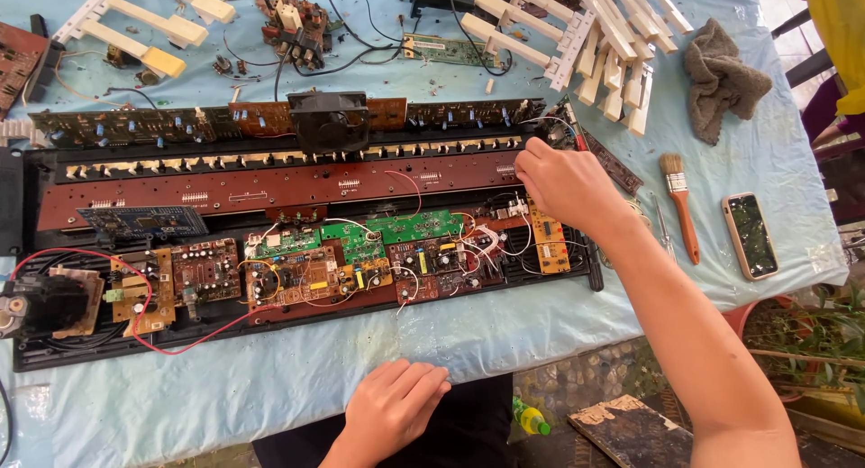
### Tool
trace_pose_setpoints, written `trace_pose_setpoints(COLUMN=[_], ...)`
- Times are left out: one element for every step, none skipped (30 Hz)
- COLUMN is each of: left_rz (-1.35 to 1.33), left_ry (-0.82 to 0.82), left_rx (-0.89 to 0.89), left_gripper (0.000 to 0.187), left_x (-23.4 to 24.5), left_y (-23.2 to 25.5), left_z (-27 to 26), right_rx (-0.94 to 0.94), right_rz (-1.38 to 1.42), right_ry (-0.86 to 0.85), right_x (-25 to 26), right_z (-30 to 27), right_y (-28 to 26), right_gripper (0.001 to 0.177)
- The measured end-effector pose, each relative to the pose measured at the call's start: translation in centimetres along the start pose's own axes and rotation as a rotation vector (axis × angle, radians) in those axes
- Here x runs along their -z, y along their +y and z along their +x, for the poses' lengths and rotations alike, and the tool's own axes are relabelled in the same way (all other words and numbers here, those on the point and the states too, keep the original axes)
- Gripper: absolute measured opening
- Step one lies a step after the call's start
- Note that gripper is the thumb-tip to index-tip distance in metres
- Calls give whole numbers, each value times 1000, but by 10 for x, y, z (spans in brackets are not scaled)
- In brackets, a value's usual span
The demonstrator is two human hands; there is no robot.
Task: The person works on a disassembled electronic device, likely a keyboard, laid out on a blue cloth. They handle wires and small components, using a multimeter to test connections on the circuit board. The person also picks up and examines a small black component before placing it back on the table.
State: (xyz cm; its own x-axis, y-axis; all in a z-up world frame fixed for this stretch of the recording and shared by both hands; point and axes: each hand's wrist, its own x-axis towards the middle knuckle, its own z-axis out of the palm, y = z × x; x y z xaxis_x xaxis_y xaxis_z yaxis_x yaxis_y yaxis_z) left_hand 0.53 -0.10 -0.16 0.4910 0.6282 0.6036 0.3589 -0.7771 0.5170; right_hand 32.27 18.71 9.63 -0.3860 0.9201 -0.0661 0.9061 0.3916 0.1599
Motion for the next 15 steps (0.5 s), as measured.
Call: trace_pose_setpoints(left_rz=[1,-5,-8,-6,-9,-12,-11,-12,-14,-14,-11,-8,-10,-10,-9], left_ry=[-1,-1,2,3,6,8,9,14,18,16,14,13,10,6,2], left_rx=[2,-1,-4,-2,-3,-4,-4,-2,1,2,0,-3,-2,1,4], left_gripper=[14,14,14,14,14,14,14,13,13,13,12,12,12,13,14], left_x=[0,0,0,0,0,1,1,0,0,0,0,0,0,0,1], left_y=[0,0,-1,0,0,0,0,0,0,0,0,0,0,0,0], left_z=[0,0,0,0,0,0,1,1,0,1,1,0,0,1,1], right_rx=[1,-8,-15,-12,-9,-7,-6,-23,-41,-41,-48,-56,-58,-29,1], right_rz=[2,-5,-13,-12,1,15,15,33,52,54,44,34,36,1,-33], right_ry=[-1,-23,-44,-43,-31,-20,-20,-37,-57,-58,-57,-57,-59,-37,-14], right_x=[1,2,4,4,6,7,9,12,14,13,12,11,9,8,6], right_z=[0,1,2,1,1,0,0,0,0,0,-1,-2,-2,-2,-2], right_y=[1,2,3,4,5,7,7,8,8,9,9,10,10,10,9], right_gripper=[22,20,19,19,19,20,20,20,21,21,21,21,21,19,18])
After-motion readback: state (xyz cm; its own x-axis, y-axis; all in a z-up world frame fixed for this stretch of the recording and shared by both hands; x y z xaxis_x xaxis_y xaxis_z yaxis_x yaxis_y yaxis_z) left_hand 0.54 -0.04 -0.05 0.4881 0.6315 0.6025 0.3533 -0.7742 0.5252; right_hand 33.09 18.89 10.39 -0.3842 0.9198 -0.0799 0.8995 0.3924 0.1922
